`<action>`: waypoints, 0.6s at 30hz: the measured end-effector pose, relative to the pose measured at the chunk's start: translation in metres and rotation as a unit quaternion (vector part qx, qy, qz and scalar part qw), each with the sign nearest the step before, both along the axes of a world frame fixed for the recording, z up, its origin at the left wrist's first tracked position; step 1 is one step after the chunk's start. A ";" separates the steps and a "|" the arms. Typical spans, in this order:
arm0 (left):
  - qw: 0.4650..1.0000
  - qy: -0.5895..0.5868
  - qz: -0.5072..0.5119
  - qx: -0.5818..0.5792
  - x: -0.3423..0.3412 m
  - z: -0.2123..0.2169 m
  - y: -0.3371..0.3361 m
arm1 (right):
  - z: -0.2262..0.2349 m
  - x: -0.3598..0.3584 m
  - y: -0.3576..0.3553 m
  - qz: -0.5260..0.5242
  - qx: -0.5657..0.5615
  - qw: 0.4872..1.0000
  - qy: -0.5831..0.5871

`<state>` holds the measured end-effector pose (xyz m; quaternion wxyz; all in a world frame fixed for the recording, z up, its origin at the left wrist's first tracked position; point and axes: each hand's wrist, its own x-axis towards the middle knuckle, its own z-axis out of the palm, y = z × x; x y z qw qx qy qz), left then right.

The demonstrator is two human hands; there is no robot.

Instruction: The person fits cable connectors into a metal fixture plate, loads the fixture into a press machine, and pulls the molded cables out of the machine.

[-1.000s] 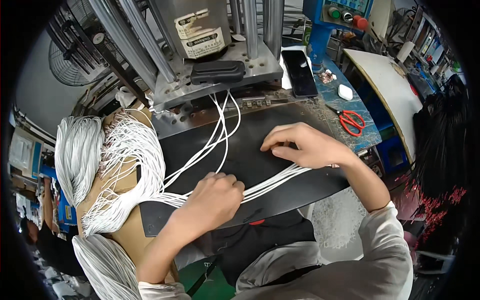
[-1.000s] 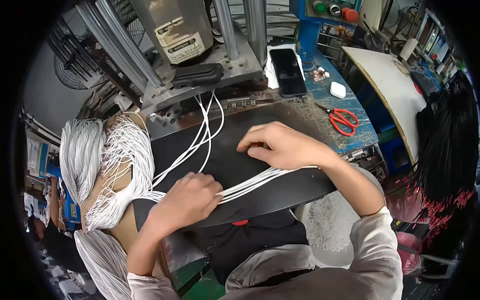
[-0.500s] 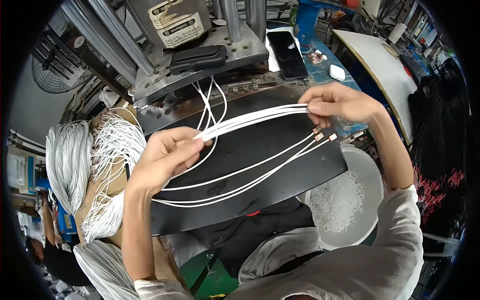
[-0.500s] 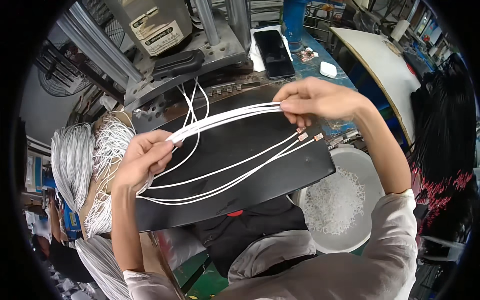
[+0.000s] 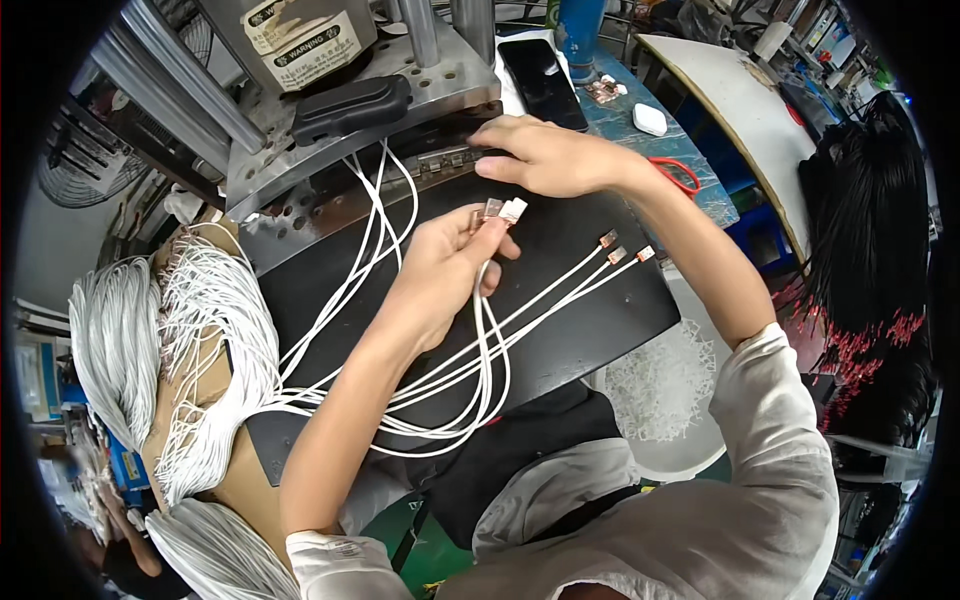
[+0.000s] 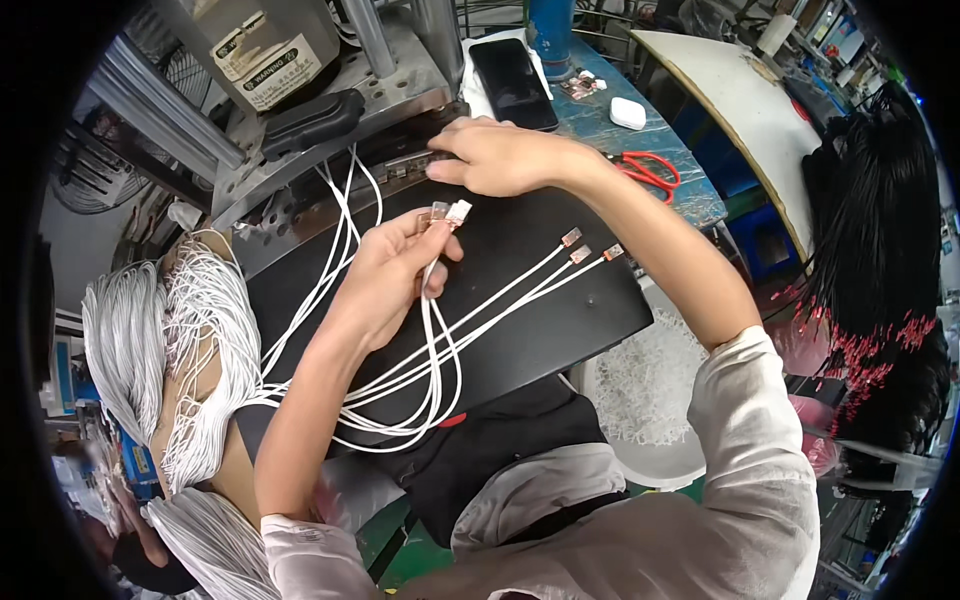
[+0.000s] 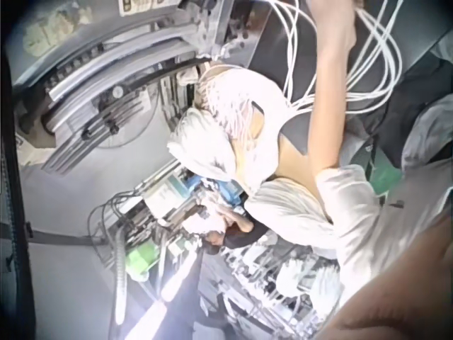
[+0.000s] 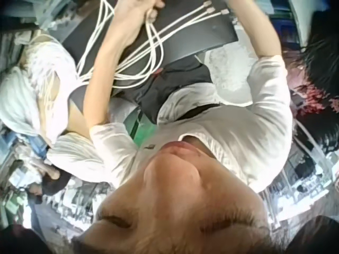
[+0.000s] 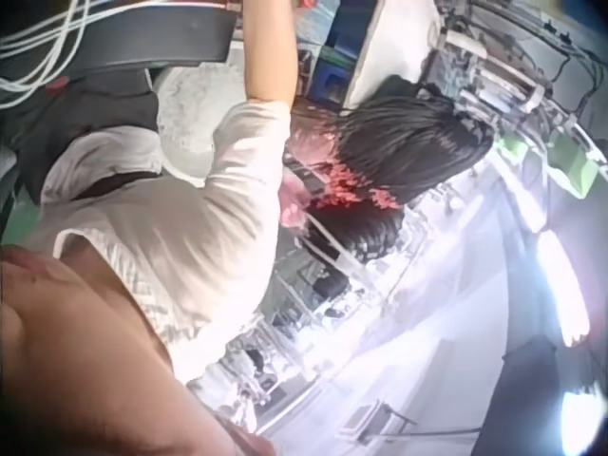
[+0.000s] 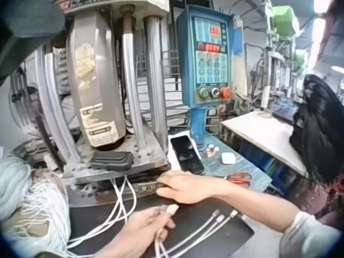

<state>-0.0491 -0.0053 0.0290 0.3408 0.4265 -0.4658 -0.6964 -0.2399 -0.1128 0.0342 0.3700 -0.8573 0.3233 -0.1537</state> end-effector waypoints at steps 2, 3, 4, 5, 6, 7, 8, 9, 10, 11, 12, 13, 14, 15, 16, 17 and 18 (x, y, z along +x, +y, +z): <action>1.000 0.013 0.012 0.002 0.014 -0.004 0.005 | -0.009 0.014 0.005 -0.069 -0.213 0.964 0.143; 0.999 0.034 0.020 0.004 0.019 -0.006 0.009 | -0.014 0.020 0.006 -0.105 -0.313 0.920 0.213; 0.998 0.055 0.027 0.005 0.023 -0.008 0.011 | -0.018 0.024 0.006 -0.106 -0.312 0.921 0.209; 0.998 0.055 0.032 0.007 0.025 -0.008 0.011 | -0.020 0.030 0.006 -0.111 -0.326 0.918 0.197; 0.997 0.059 0.037 0.014 0.027 -0.009 0.012 | -0.022 0.035 0.006 -0.116 -0.339 0.915 0.186; 0.997 0.064 0.042 0.022 0.028 -0.011 0.012 | -0.024 0.038 0.007 -0.121 -0.351 0.912 0.176; 0.996 0.070 0.047 0.030 0.030 -0.013 0.012 | -0.026 0.036 0.010 -0.117 -0.349 0.913 0.178; 0.995 0.073 0.050 0.035 0.030 -0.013 0.012 | -0.026 0.029 0.018 -0.134 -0.291 0.930 0.180; 0.996 0.061 0.056 0.041 0.029 -0.011 0.011 | -0.020 0.024 0.025 -0.146 -0.233 0.944 0.181; 0.996 0.048 0.062 0.048 0.028 -0.008 0.010 | -0.016 0.020 0.028 -0.158 -0.172 0.955 0.182; 0.996 0.036 0.061 0.055 0.025 -0.007 0.008 | -0.010 0.014 0.029 -0.156 -0.168 0.955 0.186; 0.995 0.038 0.062 0.062 0.024 -0.006 0.007 | -0.005 0.010 0.030 -0.171 -0.034 0.980 0.101; 0.996 0.019 0.066 0.049 0.023 -0.006 0.006 | -0.001 0.007 0.031 -0.183 0.102 0.978 0.014; 0.997 0.000 0.067 0.036 0.020 -0.006 0.005 | -0.001 0.004 0.033 -0.195 0.235 0.949 -0.074; 0.997 -0.019 0.068 0.023 0.017 -0.008 0.004 | -0.005 0.004 0.034 -0.196 0.241 0.948 -0.071; 0.997 -0.017 0.067 0.029 0.017 -0.012 0.004 | -0.009 0.006 0.036 -0.186 0.255 0.943 -0.109; 0.997 -0.022 0.063 0.025 0.017 -0.015 0.004 | -0.013 0.008 0.037 -0.175 0.269 0.936 -0.147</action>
